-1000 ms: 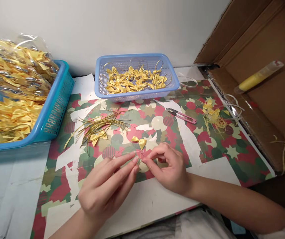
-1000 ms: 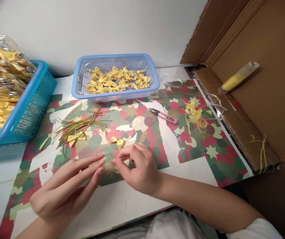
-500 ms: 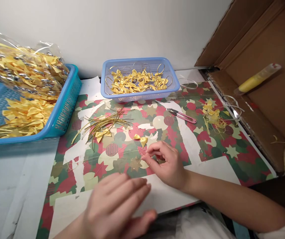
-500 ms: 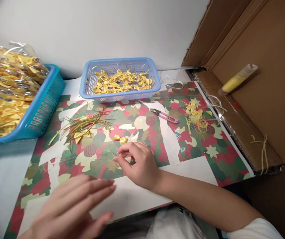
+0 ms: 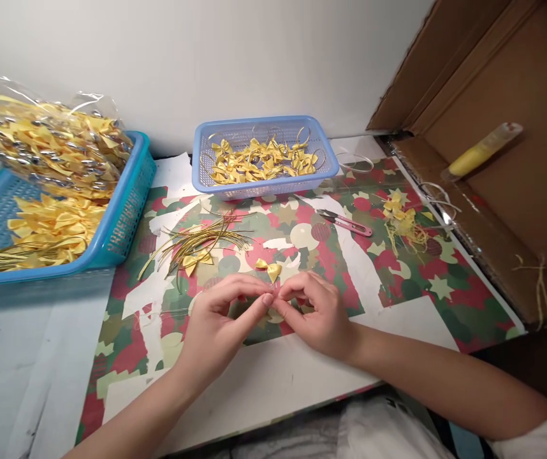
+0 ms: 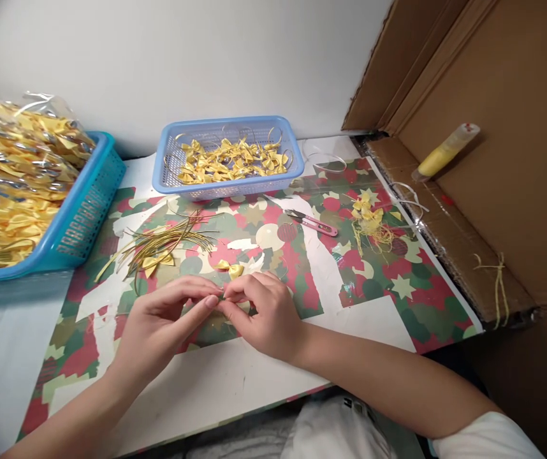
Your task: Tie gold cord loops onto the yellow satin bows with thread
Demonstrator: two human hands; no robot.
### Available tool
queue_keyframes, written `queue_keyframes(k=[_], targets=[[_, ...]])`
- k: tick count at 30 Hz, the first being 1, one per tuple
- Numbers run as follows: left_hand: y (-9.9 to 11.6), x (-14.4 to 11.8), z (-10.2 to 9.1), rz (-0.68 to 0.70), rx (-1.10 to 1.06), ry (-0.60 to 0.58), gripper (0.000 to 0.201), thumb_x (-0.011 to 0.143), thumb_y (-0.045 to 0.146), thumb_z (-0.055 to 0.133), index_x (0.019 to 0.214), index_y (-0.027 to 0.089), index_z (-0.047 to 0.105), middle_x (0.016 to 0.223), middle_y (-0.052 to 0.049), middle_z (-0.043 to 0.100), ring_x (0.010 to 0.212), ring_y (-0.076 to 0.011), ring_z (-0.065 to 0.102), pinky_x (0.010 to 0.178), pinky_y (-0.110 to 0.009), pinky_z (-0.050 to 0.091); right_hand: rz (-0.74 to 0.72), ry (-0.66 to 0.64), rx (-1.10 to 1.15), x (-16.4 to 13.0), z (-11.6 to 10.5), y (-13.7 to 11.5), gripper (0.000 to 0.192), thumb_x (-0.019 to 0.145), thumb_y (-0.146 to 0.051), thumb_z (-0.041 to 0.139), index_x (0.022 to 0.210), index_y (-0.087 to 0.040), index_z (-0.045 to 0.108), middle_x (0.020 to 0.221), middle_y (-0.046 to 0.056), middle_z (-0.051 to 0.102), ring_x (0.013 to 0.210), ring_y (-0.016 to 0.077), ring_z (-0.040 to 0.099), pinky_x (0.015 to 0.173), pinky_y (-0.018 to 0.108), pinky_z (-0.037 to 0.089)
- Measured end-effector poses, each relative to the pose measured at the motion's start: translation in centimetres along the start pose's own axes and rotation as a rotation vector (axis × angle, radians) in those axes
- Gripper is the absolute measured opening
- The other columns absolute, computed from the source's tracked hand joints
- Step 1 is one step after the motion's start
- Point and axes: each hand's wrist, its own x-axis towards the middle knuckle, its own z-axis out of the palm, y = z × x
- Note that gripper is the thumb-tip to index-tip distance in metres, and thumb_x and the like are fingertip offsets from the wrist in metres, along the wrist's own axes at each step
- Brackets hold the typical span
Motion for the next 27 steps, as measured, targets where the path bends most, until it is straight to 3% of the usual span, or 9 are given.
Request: queue_keyframes(k=[4,7,11,14,20,27], targets=[[-0.2,0.0,0.3,-0.086,-0.114,-0.036,0.013,0.083,0.023,0.068,0.074,0.026,0.078,0.08,-0.002,0.072,0.077,-0.0173,0.07,0.067,-0.026,0.059,-0.021,0.011,0.006,-0.2,0.2,-0.1,0.014,0.086,-0.015,0.064,0.08,-0.023,0.053,0.069,-0.004,0.066,0.06,0.0107,0.06,0.061,0.026,0.047],[-0.6,-0.1,0.3,-0.074,-0.131,-0.025,0.013,0.082,0.022,0.069,0.074,0.026,0.078,0.079,-0.002,0.073,0.076,-0.0161,0.07,0.066,-0.024,0.06,-0.009,-0.022,0.014,0.1,0.0,0.1,0.012,0.086,-0.017,0.064,0.082,-0.022,0.054,0.07,-0.003,0.067,0.061,0.0108,0.06,0.062,0.026,0.047],[-1.0,-0.3,0.0,0.02,-0.033,0.045,0.012,0.083,0.018,0.068,0.079,0.026,0.076,0.081,0.0,0.074,0.075,-0.0132,0.069,0.065,-0.021,0.057,0.028,-0.178,0.03,1.6,-1.8,0.2,0.01,0.082,-0.019,0.067,0.088,-0.021,0.06,0.078,-0.001,0.07,0.069,0.0124,0.06,0.057,0.025,0.045],[-1.1,-0.5,-0.3,0.129,0.136,0.071,0.013,0.084,0.015,0.068,0.083,0.025,0.075,0.08,0.002,0.075,0.074,-0.0116,0.068,0.067,-0.021,0.055,0.127,-0.159,0.012,2.7,-3.0,-0.5,0.008,0.082,-0.021,0.066,0.089,-0.021,0.062,0.083,0.001,0.07,0.073,0.0135,0.058,0.057,0.024,0.045],[-0.8,-0.6,-0.3,0.312,0.27,0.077,0.013,0.084,0.01,0.067,0.087,0.022,0.072,0.08,0.003,0.075,0.069,-0.0089,0.065,0.065,-0.021,0.052,0.178,-0.345,-0.11,2.1,-1.4,-1.7,0.04,0.068,-0.049,0.08,0.079,-0.019,0.057,0.073,0.001,0.066,0.068,0.0156,0.058,0.063,0.029,0.043],[-0.6,-0.4,-0.5,0.257,0.265,0.054,0.011,0.084,0.013,0.067,0.084,0.023,0.071,0.074,0.006,0.073,0.067,-0.0078,0.064,0.065,-0.019,0.05,0.063,-0.371,-0.17,1.4,-0.9,-1.1,0.018,0.086,-0.032,0.067,0.079,-0.018,0.059,0.067,-0.002,0.067,0.067,0.0142,0.061,0.069,0.03,0.036]])
